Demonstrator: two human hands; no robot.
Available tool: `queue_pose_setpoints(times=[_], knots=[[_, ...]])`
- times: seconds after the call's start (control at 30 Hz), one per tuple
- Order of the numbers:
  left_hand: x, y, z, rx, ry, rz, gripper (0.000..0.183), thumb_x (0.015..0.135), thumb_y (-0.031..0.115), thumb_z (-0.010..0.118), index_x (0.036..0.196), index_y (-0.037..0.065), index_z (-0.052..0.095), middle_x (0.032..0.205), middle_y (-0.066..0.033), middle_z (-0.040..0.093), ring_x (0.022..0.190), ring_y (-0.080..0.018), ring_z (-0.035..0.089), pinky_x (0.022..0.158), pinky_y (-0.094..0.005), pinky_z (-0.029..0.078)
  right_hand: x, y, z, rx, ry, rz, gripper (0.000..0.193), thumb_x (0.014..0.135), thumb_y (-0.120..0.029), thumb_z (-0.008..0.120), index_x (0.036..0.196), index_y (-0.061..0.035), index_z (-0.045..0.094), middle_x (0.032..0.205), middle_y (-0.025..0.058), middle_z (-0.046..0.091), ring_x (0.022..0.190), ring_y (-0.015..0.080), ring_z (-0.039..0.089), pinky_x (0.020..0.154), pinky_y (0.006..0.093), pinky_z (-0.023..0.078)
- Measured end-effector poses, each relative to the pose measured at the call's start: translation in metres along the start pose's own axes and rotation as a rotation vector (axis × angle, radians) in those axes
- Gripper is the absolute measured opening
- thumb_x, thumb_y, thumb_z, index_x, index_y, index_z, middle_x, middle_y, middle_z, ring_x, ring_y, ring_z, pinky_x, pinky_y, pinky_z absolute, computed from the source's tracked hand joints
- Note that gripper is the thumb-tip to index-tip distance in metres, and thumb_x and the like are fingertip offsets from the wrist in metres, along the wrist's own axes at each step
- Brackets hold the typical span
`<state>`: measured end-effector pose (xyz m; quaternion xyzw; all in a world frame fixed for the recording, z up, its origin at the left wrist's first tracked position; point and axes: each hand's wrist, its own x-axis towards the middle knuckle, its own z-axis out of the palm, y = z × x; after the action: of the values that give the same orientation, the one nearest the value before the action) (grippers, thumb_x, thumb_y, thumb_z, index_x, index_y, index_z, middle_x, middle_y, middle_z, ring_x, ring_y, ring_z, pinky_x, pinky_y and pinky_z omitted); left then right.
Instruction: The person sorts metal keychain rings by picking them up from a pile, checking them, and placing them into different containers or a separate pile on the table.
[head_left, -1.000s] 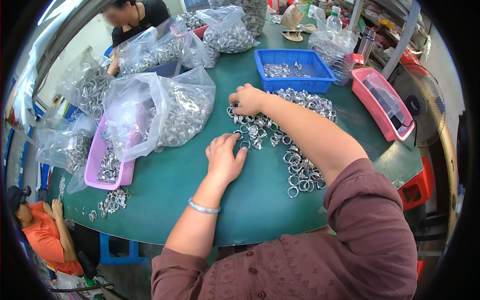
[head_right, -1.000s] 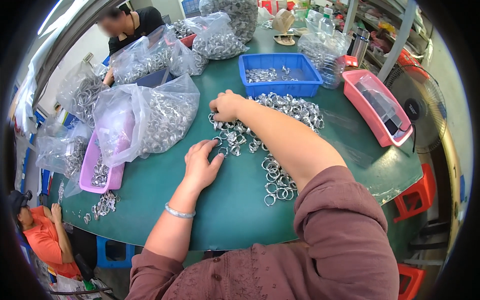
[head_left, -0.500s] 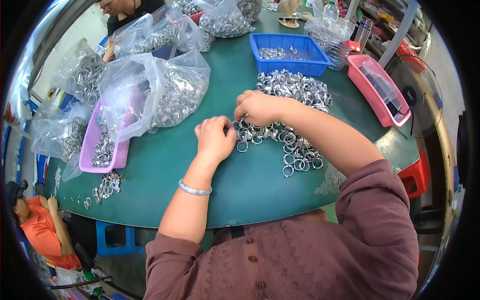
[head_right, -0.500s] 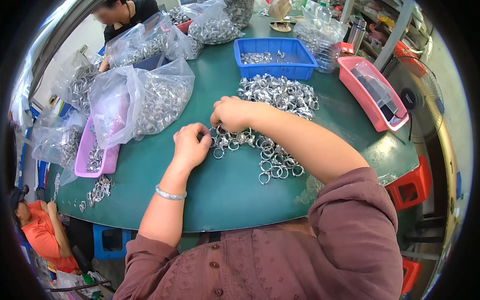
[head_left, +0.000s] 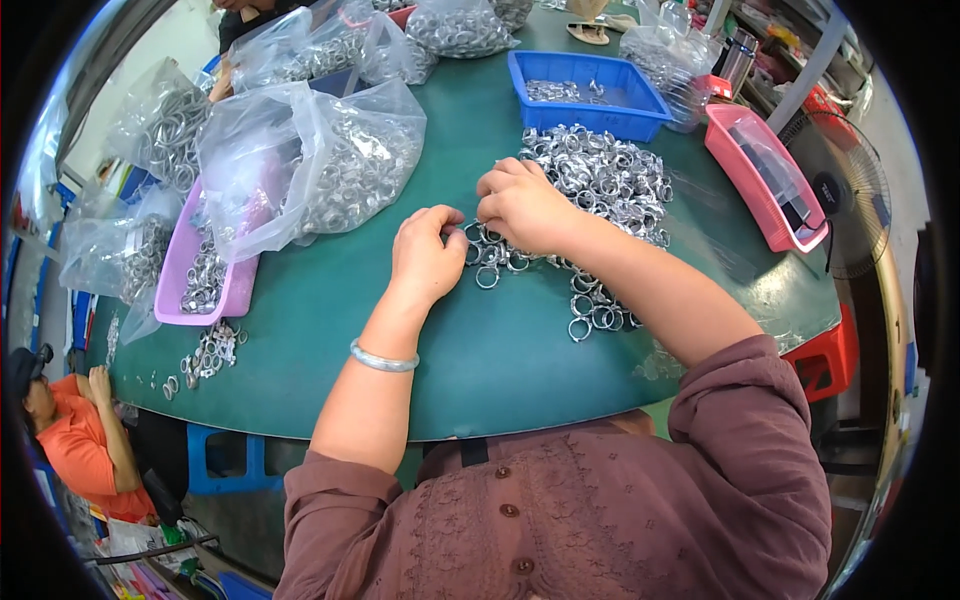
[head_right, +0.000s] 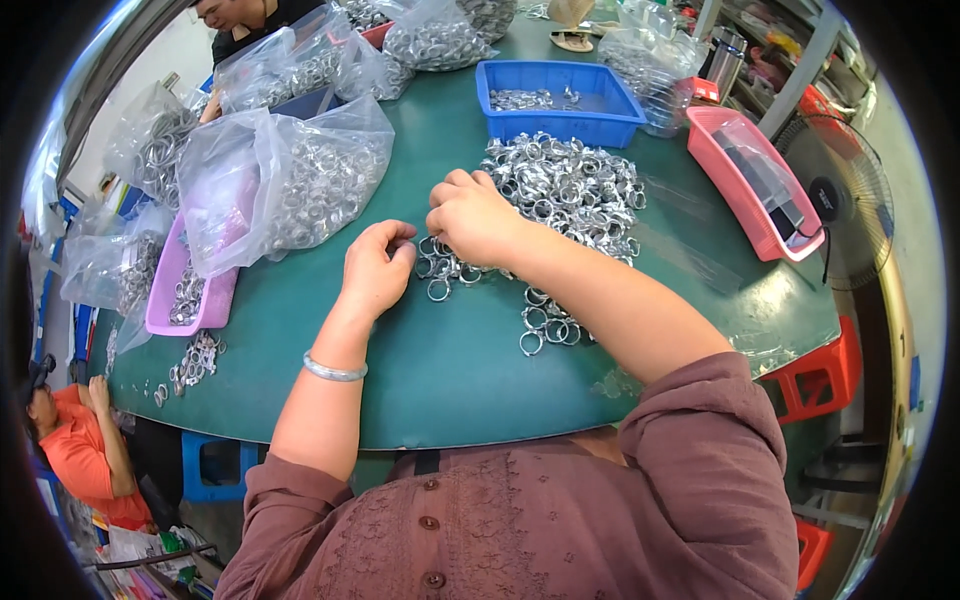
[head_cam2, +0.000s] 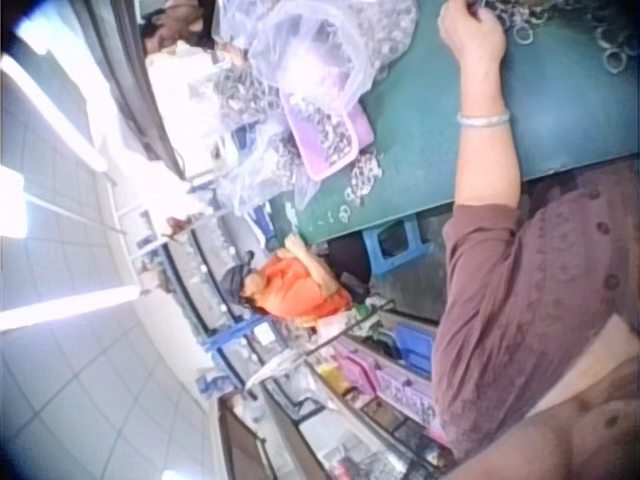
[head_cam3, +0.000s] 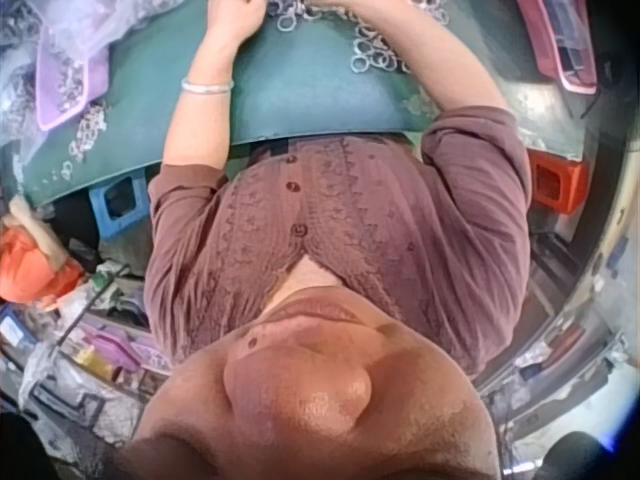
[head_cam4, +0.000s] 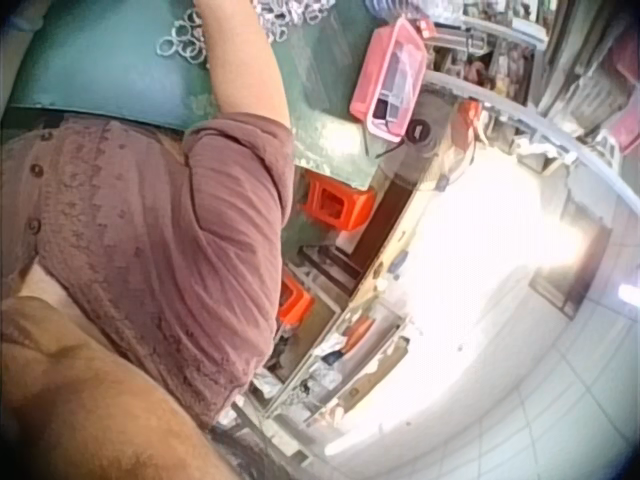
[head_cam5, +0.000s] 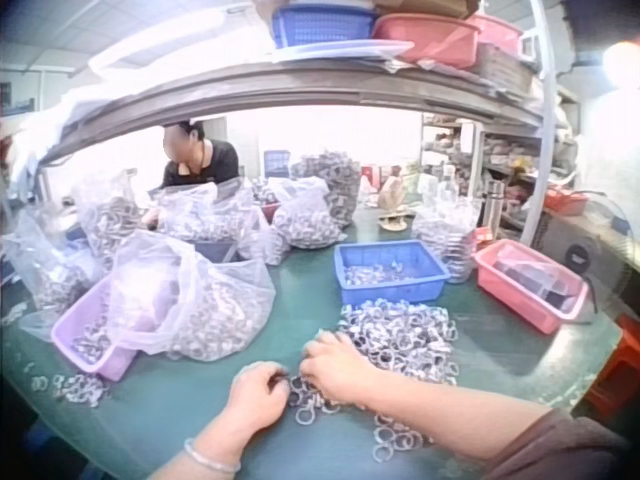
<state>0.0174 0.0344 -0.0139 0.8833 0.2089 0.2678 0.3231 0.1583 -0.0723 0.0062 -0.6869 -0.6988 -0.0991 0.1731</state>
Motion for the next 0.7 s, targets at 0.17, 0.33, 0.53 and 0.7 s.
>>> queue_pose_setpoints(times=[0.17,0.33,0.53,0.7], knots=[[0.000,0.007,0.002,-0.346,-0.031,-0.099,0.017,0.083,0.008,0.054,0.096,-0.001,0.060,0.086,-0.0058,0.061,0.076,-0.0129,0.057,0.070,-0.0272,0.046,-0.008,0.006,-0.020,0.346,0.209,0.065,0.010,0.069,-0.012,0.065,0.078,-0.0082,0.066,0.083,0.0051,0.060,0.084,0.0238,0.053,0.077,0.0352,0.042],[-0.014,0.027,0.005,-1.026,-0.277,-0.116,0.026,0.089,0.016,0.053,0.107,-0.002,0.053,0.095,-0.0080,0.060,0.086,-0.0145,0.057,0.078,-0.0281,0.046,-0.032,-0.009,-0.034,0.736,0.397,0.284,0.012,0.073,-0.008,0.066,0.085,-0.0026,0.066,0.081,0.0068,0.062,0.075,0.0175,0.057,0.069,0.0285,0.045],[-0.029,0.046,0.016,-1.147,-0.232,-0.087,0.022,0.084,0.006,0.058,0.105,-0.001,0.052,0.094,-0.0072,0.060,0.084,-0.0133,0.058,0.076,-0.0251,0.048,-0.054,-0.026,-0.039,0.891,0.380,0.264,0.016,0.076,-0.001,0.060,0.092,-0.0024,0.064,0.082,0.0057,0.060,0.075,0.0131,0.057,0.069,0.0247,0.045],[-0.027,0.043,0.015,-0.774,-0.137,0.011,0.024,0.078,-0.002,0.062,0.100,-0.001,0.051,0.087,-0.0038,0.058,0.080,-0.0089,0.056,0.071,-0.0216,0.047,-0.062,-0.025,-0.036,1.091,0.240,0.316,0.018,0.079,-0.003,0.059,0.097,0.0005,0.061,0.084,0.0036,0.060,0.075,0.0088,0.055,0.068,0.0242,0.045]])
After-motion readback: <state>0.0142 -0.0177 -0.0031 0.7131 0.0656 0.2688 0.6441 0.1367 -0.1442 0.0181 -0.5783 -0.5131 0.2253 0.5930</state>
